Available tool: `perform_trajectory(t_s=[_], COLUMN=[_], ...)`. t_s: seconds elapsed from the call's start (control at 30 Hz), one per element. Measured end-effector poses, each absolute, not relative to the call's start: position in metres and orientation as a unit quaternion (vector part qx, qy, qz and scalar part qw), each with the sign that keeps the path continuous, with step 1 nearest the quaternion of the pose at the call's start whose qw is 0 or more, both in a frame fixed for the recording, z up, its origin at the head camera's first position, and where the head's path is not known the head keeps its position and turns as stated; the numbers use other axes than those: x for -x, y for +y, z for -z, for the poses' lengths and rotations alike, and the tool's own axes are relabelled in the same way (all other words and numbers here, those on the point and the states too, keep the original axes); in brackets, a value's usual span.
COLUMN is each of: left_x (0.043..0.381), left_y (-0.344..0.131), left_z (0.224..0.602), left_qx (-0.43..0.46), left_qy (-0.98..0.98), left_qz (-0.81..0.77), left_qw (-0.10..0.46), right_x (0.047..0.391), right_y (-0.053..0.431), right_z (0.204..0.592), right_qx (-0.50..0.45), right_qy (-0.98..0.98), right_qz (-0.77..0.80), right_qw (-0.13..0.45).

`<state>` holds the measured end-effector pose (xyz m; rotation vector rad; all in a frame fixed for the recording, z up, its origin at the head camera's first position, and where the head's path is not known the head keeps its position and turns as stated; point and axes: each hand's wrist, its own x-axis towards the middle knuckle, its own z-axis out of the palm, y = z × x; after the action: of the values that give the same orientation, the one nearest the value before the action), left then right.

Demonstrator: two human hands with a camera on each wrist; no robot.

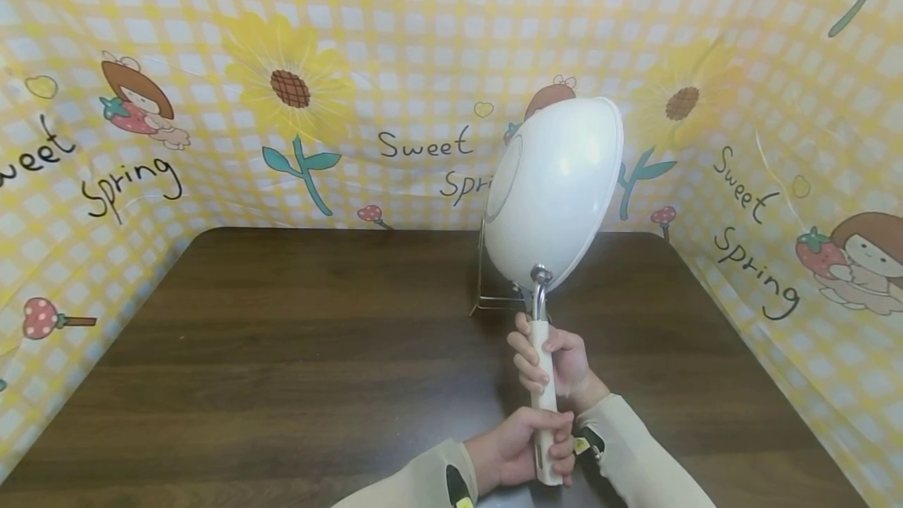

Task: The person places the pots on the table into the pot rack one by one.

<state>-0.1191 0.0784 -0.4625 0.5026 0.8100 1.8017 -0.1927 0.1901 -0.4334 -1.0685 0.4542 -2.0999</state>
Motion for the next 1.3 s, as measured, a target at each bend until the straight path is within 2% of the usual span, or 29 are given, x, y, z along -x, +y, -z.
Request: perform_trajectory(t_s=[0.67,1.3], left_x=[0.118,0.117], left_y=[0.080,0.080], left_z=[0.467,0.467], left_qx=[-0.206,-0.143], left_qy=[0.327,0.369], left_qz=[-0.751,-0.760], left_qw=[0.535,0.516], right_x=[0.194,0.203], right_y=[0.196,0.219], right_z=[0.443,0.451], right_qx=[0.411,0.380], right_qy=[0.179,0.265], right_qz=[0.807,0.775], right_qw=[0.385,0.429])
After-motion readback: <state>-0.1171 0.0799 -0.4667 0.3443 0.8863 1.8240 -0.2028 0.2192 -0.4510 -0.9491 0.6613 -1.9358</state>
